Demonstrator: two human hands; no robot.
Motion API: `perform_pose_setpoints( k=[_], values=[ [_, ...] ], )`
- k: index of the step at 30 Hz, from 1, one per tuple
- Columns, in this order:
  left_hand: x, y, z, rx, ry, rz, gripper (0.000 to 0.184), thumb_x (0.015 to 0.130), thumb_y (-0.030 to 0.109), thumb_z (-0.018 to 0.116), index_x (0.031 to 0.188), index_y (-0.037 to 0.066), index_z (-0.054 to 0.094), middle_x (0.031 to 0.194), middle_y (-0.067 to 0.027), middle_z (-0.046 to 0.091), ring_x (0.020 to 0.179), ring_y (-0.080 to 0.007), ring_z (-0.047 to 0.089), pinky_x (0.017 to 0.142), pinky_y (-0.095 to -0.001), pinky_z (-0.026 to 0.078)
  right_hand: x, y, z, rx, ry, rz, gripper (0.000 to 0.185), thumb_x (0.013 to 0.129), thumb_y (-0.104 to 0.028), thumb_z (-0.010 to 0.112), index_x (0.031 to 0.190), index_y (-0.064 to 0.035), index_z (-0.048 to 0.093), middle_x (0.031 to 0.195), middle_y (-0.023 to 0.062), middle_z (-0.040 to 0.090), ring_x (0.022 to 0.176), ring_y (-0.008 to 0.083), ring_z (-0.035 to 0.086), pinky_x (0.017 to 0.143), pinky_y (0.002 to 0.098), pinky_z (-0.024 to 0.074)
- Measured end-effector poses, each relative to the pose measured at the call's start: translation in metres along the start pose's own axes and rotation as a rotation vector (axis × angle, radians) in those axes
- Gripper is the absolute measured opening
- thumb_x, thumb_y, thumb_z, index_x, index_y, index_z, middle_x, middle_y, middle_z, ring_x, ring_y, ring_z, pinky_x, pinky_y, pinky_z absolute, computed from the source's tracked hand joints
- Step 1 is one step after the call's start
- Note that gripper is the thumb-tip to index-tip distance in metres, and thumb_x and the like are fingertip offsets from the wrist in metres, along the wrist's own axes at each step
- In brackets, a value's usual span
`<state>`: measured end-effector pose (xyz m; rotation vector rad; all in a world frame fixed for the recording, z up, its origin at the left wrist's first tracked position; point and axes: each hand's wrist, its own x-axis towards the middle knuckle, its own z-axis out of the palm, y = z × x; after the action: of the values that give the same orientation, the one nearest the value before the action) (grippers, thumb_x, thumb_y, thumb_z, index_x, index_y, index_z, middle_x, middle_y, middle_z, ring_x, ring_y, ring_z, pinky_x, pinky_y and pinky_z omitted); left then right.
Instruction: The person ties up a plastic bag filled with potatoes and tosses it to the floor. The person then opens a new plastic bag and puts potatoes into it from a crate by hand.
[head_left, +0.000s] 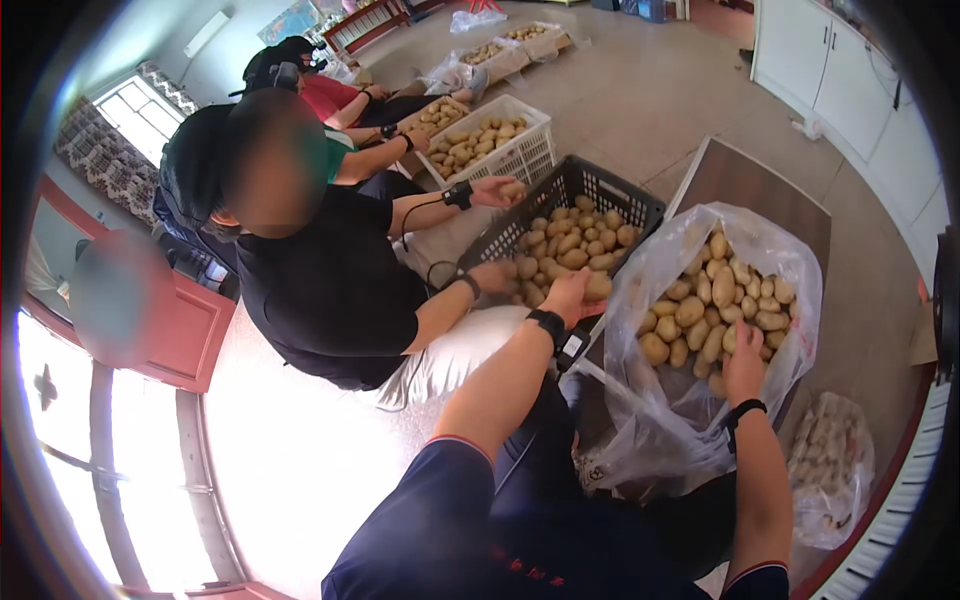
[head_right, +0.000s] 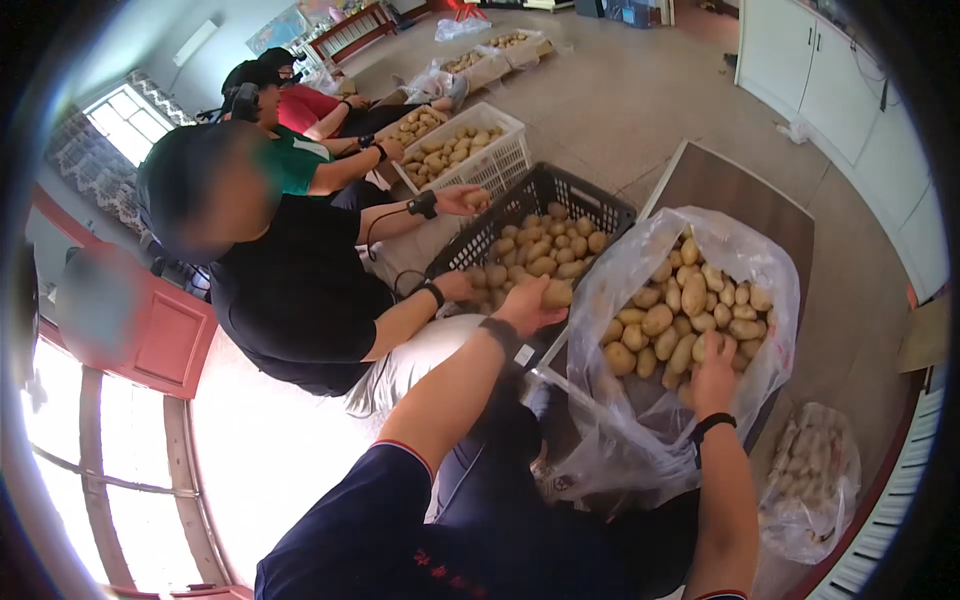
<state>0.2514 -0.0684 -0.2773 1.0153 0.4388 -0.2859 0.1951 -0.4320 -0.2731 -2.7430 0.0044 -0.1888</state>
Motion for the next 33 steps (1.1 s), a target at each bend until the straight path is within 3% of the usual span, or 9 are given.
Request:
perform_pose_setpoints(
  k=[4,11,12,14,16,19,22,28,33],
  values=[
    [0.023,-0.012,-0.021,0.040,0.099,0.084,0.028,0.099,0.030,0.047,0.119,0.012,0.053,0.116,-0.0088,0.060,0.105,-0.0243,0.061,0.078,-0.0423,0.059,0.006,-0.005,-0.003,-0.069,-0.065,0.106,0.072,0.072,-0.003,0.070,0.137,-0.0138,0.042,0.139,0.0229,0.036,0.103,0.0435,0.058,0.085,0.0470,0.0509],
    [0.055,-0.021,-0.069,0.069,0.172,0.055,0.031,0.095,0.030,0.052,0.118,0.008,0.054,0.114,-0.0111,0.061,0.097,-0.0296,0.063,0.073,-0.0403,0.057,0.001,-0.012,-0.001,0.237,0.084,0.151,0.068,0.072,-0.004,0.067,0.135,-0.0117,0.042,0.134,0.0212,0.039,0.108,0.0438,0.054,0.089,0.0468,0.0486],
    [0.054,-0.022,-0.081,0.687,0.125,0.317,0.032,0.094,0.029,0.054,0.118,0.007,0.054,0.115,-0.0116,0.060,0.095,-0.0301,0.063,0.073,-0.0395,0.056,-0.001,-0.011,0.003,0.313,0.141,0.169,0.067,0.074,-0.005,0.065,0.136,-0.0118,0.041,0.134,0.0212,0.038,0.112,0.0441,0.053,0.091,0.0466,0.0478],
    [0.057,-0.025,-0.082,1.301,0.064,0.569,0.034,0.093,0.028,0.056,0.119,0.006,0.053,0.116,-0.0120,0.059,0.093,-0.0305,0.063,0.072,-0.0388,0.056,-0.002,-0.004,0.023,0.355,0.208,0.128,0.064,0.076,-0.004,0.061,0.136,-0.0112,0.041,0.130,0.0190,0.043,0.114,0.0417,0.052,0.094,0.0458,0.0465],
    [0.037,-0.006,-0.033,-0.002,0.360,-0.007,0.037,0.092,0.029,0.059,0.120,0.006,0.052,0.116,-0.0121,0.057,0.092,-0.0304,0.064,0.071,-0.0381,0.056,-0.005,-0.002,0.030,0.754,0.085,0.208,0.063,0.077,-0.007,0.059,0.137,-0.0116,0.039,0.124,0.0158,0.048,0.108,0.0355,0.056,0.088,0.0446,0.0488],
    [0.015,0.002,0.003,0.142,0.214,-0.099,0.036,0.093,0.027,0.056,0.124,0.008,0.051,0.116,-0.0128,0.057,0.084,-0.0293,0.066,0.068,-0.0397,0.056,-0.017,-0.046,-0.009,1.536,-0.199,0.473,0.058,0.081,-0.015,0.055,0.137,-0.0128,0.039,0.114,0.0101,0.055,0.091,0.0247,0.060,0.076,0.0390,0.0506],
    [-0.010,-0.001,0.032,0.232,-0.106,-0.186,0.042,0.093,0.032,0.059,0.126,0.008,0.050,0.117,-0.0124,0.057,0.083,-0.0284,0.066,0.065,-0.0378,0.055,-0.019,-0.060,0.000,1.774,-0.282,0.424,0.054,0.083,-0.022,0.053,0.135,-0.0144,0.040,0.111,0.0083,0.058,0.078,0.0201,0.061,0.065,0.0328,0.0485],
    [-0.043,-0.021,0.088,0.406,-0.372,-0.302,0.049,0.095,0.050,0.052,0.124,0.011,0.054,0.114,-0.0113,0.063,0.078,-0.0252,0.067,0.060,-0.0346,0.052,-0.018,-0.092,0.007,1.592,-0.449,0.477,0.040,0.091,-0.032,0.051,0.127,-0.0143,0.048,0.100,0.0034,0.061,0.070,0.0169,0.060,0.061,0.0321,0.0487],
    [-0.042,-0.025,0.093,0.245,-0.525,-0.424,0.042,0.096,0.053,0.050,0.109,0.015,0.061,0.092,-0.0050,0.067,0.065,-0.0183,0.063,0.049,-0.0298,0.046,-0.023,-0.112,-0.001,1.124,-0.332,0.194,0.038,0.097,-0.036,0.052,0.116,-0.0031,0.058,0.088,0.0071,0.061,0.062,0.0155,0.060,0.051,0.0284,0.0478]
  ],
)
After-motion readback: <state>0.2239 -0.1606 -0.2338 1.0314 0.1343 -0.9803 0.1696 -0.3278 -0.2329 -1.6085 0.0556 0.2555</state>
